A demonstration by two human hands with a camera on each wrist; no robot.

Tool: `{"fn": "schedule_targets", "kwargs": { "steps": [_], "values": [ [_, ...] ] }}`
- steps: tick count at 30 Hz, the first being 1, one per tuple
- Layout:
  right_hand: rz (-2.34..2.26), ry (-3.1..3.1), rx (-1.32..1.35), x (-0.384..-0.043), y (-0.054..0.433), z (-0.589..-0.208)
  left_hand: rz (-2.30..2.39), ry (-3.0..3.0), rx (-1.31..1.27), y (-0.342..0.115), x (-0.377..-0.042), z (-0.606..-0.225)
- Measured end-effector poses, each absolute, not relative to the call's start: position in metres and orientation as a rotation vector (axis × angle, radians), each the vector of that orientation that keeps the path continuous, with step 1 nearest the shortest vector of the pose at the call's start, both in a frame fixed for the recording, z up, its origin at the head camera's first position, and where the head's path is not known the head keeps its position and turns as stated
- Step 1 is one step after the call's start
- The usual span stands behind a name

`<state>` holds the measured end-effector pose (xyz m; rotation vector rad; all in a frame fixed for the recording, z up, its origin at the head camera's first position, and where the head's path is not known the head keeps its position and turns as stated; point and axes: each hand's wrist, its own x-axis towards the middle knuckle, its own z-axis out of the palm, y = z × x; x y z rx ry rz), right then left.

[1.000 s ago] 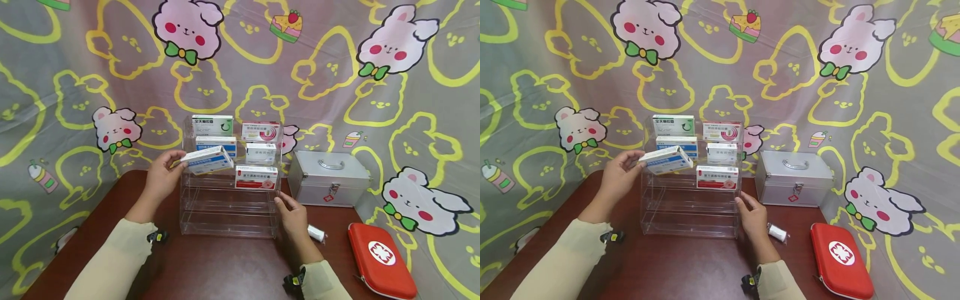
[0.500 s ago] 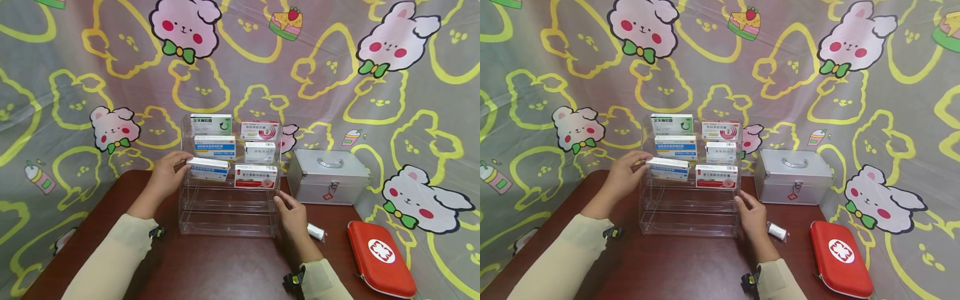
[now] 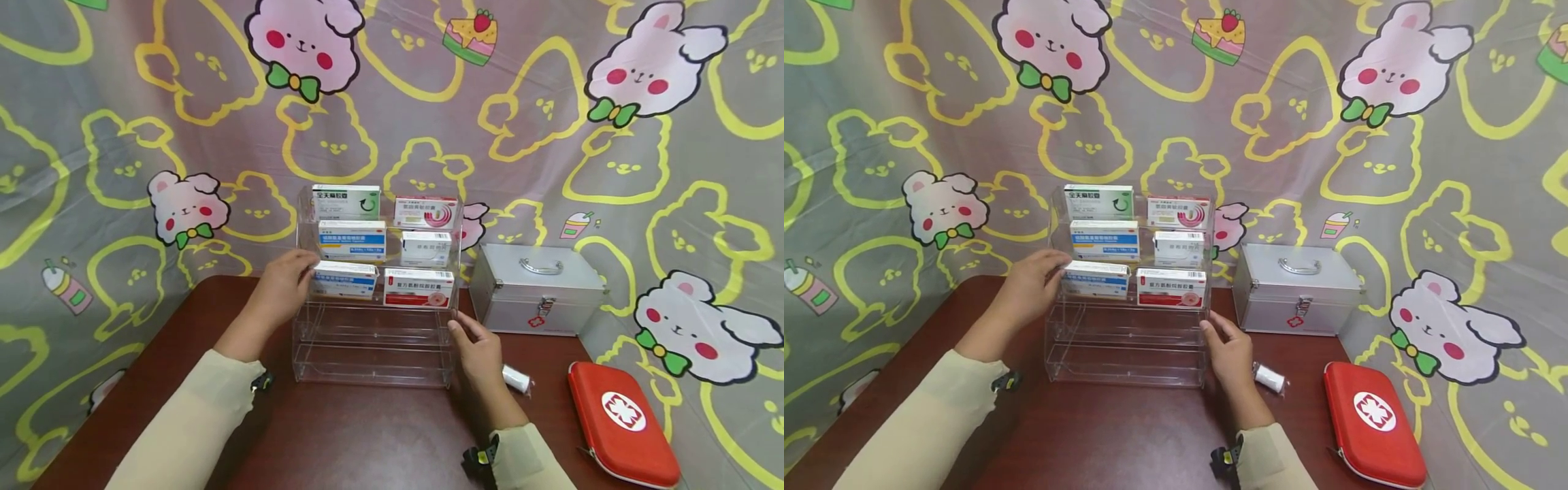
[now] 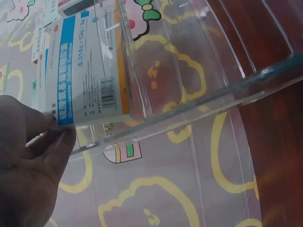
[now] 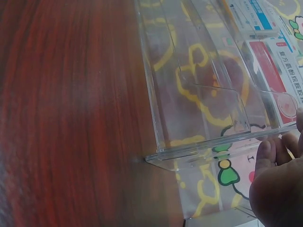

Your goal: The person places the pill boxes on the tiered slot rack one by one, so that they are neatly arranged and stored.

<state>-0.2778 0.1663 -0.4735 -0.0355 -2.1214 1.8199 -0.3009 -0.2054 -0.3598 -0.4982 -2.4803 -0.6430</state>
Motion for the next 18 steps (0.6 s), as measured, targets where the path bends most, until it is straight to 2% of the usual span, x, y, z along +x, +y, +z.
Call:
{"fn": "schedule_targets", "kwargs": {
  "steps": [7, 18],
  "values": [
    [1.788, -2.106, -0.002, -0.284, 0.168, -0.485, -0.567, -2.423, -0.523, -0.204, -0.298, -0.363],
    [1.797, -2.109, -0.003, -0.282, 0.17, -0.481, -0.814, -2.239, -0.407, -0.207, -0.285, -0.375]
  ]
}}
